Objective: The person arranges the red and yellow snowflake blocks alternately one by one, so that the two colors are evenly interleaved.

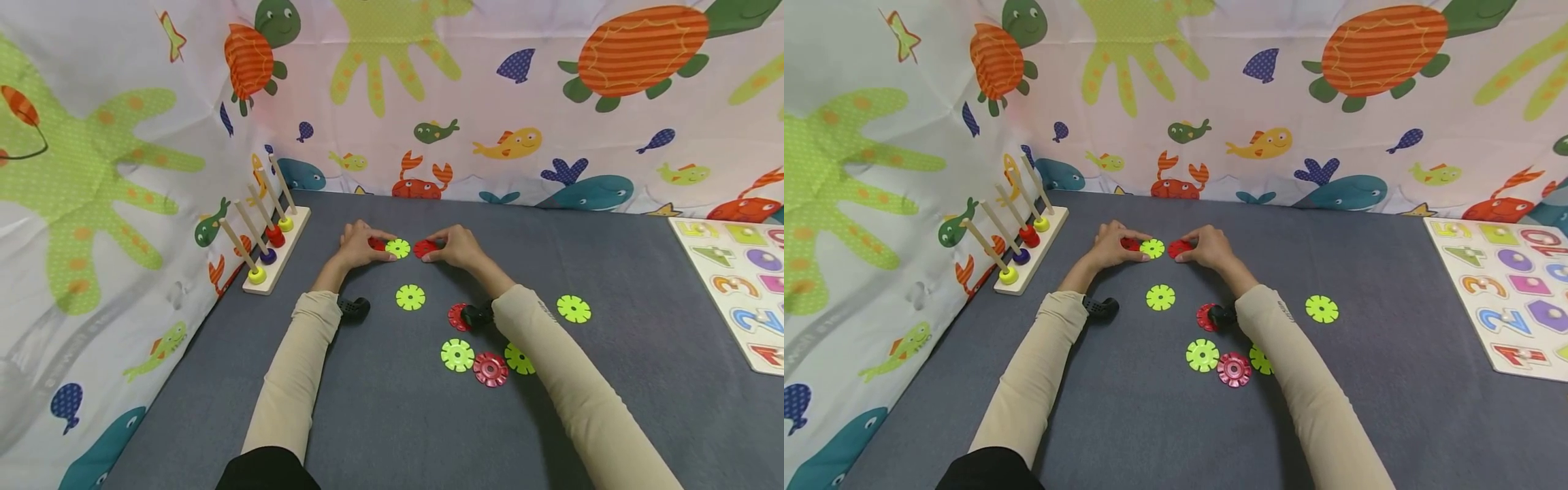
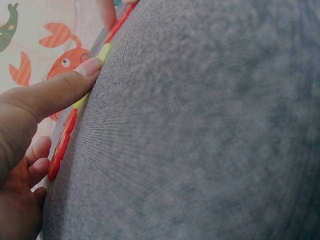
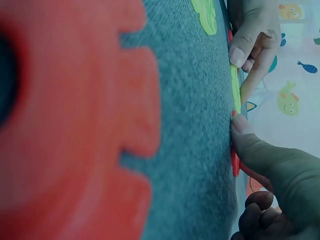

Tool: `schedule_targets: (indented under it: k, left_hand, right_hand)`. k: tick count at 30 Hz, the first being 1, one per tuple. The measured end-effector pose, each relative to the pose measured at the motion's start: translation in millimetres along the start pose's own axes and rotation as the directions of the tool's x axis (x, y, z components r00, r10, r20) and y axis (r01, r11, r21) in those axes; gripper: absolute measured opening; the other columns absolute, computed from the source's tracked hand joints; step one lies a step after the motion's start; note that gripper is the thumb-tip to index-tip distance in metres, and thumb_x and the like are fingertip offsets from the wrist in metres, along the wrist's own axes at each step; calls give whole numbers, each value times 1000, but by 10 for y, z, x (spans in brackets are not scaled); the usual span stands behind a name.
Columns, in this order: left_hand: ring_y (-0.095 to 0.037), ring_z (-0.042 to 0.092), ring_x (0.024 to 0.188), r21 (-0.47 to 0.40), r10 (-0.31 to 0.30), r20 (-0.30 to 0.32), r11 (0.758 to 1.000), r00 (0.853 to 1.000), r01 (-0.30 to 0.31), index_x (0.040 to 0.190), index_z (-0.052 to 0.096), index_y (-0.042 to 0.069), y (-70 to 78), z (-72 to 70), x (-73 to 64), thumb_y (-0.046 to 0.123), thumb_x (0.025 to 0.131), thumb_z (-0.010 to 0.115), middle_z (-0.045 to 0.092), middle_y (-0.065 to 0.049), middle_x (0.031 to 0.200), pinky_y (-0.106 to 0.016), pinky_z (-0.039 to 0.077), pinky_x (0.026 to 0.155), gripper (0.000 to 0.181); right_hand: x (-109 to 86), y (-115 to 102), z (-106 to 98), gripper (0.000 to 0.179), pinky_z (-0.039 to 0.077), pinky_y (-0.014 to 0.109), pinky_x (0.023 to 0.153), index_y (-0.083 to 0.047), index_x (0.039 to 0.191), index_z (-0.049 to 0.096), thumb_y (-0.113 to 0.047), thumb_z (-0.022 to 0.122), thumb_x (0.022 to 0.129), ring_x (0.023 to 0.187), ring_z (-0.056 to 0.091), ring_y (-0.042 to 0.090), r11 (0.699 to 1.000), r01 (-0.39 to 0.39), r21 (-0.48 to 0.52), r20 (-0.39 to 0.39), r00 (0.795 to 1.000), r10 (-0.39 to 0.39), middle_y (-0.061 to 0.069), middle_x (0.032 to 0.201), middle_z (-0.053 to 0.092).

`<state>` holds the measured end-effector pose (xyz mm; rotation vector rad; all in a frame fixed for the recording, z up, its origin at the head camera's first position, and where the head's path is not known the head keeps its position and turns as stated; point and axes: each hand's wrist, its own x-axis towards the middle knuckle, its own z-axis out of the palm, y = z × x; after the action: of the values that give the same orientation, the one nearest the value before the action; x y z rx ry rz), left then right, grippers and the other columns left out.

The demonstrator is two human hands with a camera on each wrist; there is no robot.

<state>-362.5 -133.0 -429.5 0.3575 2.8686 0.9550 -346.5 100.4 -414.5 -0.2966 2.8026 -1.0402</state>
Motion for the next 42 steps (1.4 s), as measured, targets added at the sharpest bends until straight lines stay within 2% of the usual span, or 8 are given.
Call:
schedule_targets:
  k: [5,9,18,24,27,32,37,42]
  left_hand:
    - [-25,28,105,2,0,2,1000,1000,0,114,66,30,17,-3,-7,40,71,77,40,-10,109,-42,22,86,46]
    - [-26,29,106,7,-1,5,1000,1000,1,115,66,29,21,-9,-11,39,71,77,40,-10,111,-43,22,87,46]
    - [-26,28,106,-19,16,13,1000,1000,-16,116,65,29,12,4,-9,40,71,77,40,-11,113,-44,22,88,48]
    - [-24,28,104,-47,44,4,998,999,-43,115,66,29,57,3,25,41,70,78,40,-9,110,-43,23,87,48]
    - [-23,28,104,-28,68,15,997,998,-67,116,66,29,132,5,67,42,70,77,39,-8,110,-43,23,88,48]
    - [-23,27,102,38,95,45,995,994,-97,117,65,30,251,45,141,45,70,76,38,-8,110,-43,22,85,51]
    - [-23,26,97,84,106,51,990,993,-110,117,65,31,318,92,165,47,69,76,37,-8,108,-40,18,79,52]
    - [-22,26,95,98,124,66,987,990,-130,116,65,31,354,151,180,46,69,76,37,-8,106,-36,17,75,50]
  right_hand:
    - [27,-17,40,51,32,31,65,-12,118,65,-33,78,73,79,41,20,1000,14,-5,-5,1000,-14,13,93,61]
    - [33,-25,61,51,26,30,60,-12,118,65,-33,77,73,69,32,19,1000,18,-9,-5,1000,-18,5,68,44]
    - [-6,3,0,57,24,27,52,-13,124,60,-33,76,74,53,26,14,999,36,-14,16,999,-36,0,54,31]
    - [-143,-21,-107,52,25,26,50,-13,121,62,-31,76,75,50,34,13,998,55,-18,53,997,-54,0,52,37]
    - [-261,-86,-141,51,27,26,49,-12,119,63,-30,77,74,49,35,14,994,103,-28,96,990,-100,0,52,38]
    - [-442,-179,-116,55,26,26,50,-12,122,62,-31,77,73,51,31,14,974,219,-59,218,955,-201,0,56,34]
    - [-554,-232,-31,59,25,27,54,-14,125,59,-30,78,72,58,28,16,950,311,-38,337,899,-281,0,63,35]
    - [-593,-240,59,61,24,25,55,-15,127,58,-30,78,71,60,28,13,921,387,-52,395,855,-337,1,65,43]
